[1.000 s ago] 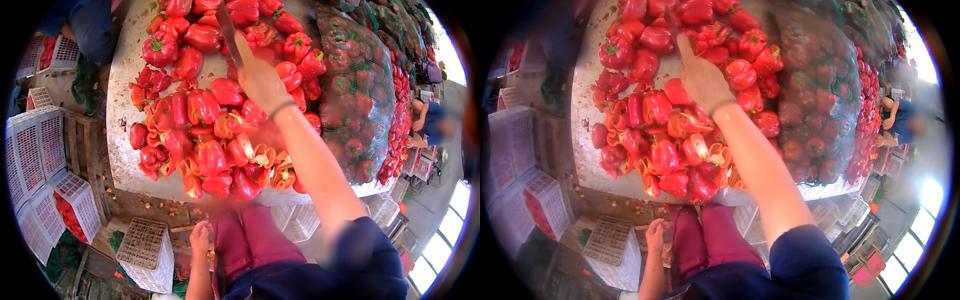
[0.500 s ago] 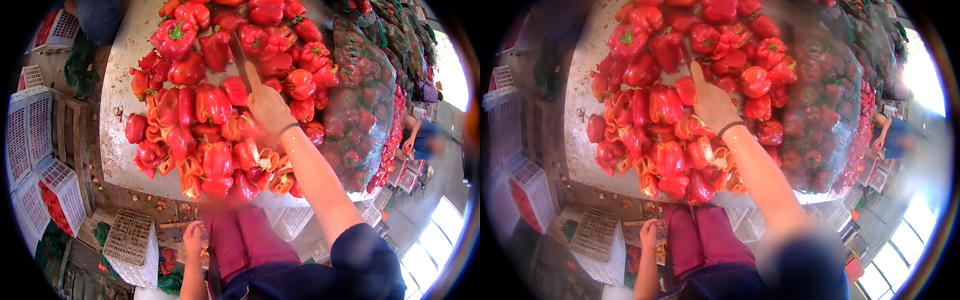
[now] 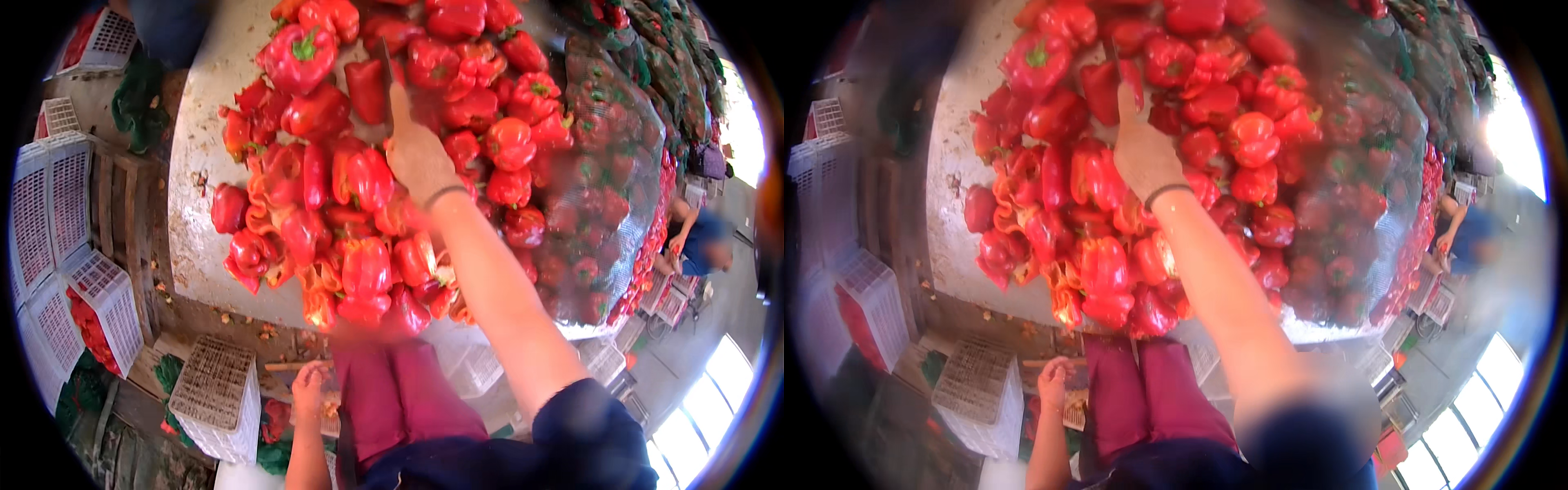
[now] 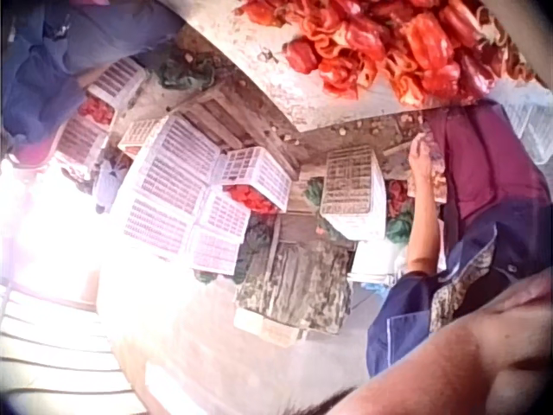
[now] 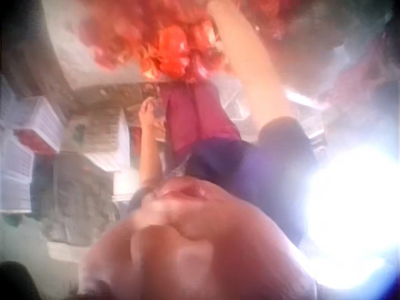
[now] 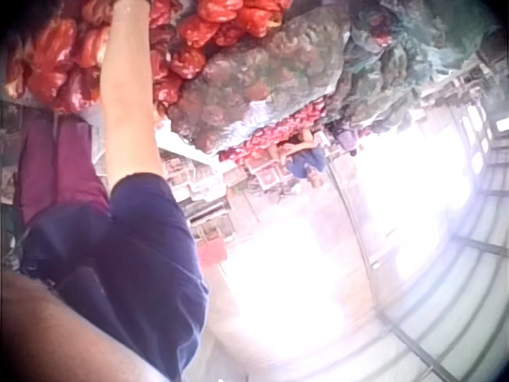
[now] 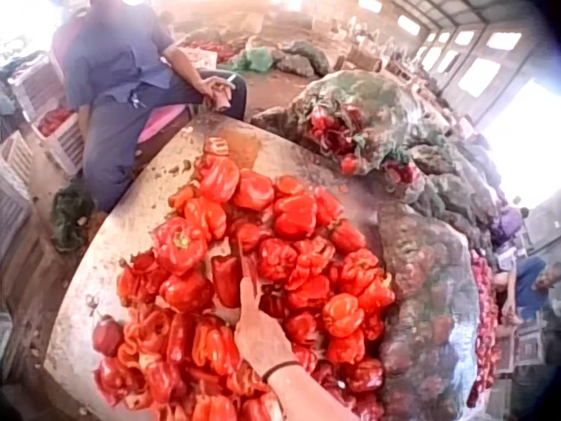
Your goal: The person sorts red bell peppers into crates, moves filled and empty crates across a warehouse floor, and cuts the peppers with a large knife at a workstation.
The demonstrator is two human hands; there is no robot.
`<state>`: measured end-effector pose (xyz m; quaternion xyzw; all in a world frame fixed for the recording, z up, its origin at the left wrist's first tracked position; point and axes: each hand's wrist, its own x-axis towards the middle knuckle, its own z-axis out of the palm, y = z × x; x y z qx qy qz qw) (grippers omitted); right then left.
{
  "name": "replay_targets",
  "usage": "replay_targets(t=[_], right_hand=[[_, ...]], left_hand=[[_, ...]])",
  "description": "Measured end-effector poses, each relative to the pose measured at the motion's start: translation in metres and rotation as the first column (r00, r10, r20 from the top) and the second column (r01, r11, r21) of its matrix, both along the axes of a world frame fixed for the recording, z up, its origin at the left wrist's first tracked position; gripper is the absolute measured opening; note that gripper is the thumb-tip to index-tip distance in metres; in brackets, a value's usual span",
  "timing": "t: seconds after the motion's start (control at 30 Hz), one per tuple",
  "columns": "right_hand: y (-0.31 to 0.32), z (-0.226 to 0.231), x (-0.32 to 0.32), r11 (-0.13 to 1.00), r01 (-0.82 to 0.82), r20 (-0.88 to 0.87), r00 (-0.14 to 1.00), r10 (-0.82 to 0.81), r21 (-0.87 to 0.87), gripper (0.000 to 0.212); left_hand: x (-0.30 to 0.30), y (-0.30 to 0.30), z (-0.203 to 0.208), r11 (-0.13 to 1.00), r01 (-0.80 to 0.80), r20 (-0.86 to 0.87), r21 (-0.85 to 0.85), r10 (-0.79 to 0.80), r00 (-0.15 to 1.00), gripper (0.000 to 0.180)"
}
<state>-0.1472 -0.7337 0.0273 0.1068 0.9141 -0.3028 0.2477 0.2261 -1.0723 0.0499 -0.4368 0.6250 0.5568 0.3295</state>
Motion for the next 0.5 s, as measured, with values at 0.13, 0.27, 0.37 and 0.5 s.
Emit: replay_targets(t=[0.13,0.27,0.37,0.5], right_hand=[[0.002,0.008,-0.017,0.997,-0.071,-0.019,0.997,0.072,0.043,0.068],[-0.001,0.012,-0.033,0.986,-0.141,-0.020,0.989,0.143,0.083,0.067],[-0.010,0.019,-0.050,0.982,-0.174,0.092,0.982,0.167,0.075,0.070],[-0.008,-0.010,-0.051,0.994,-0.101,0.066,0.993,0.098,0.044,0.073]], left_hand=[[0.010,-0.001,0.005,0.999,0.030,0.065,0.021,-0.031,0.997,0.020],[-0.001,0.011,0.006,1.000,0.022,0.112,0.001,-0.022,0.994,0.020],[-0.002,0.018,0.006,0.994,-0.033,0.057,0.100,0.027,0.998,0.020],[-0.001,0.014,-0.002,0.996,-0.027,0.096,0.079,0.020,0.995,0.022]])
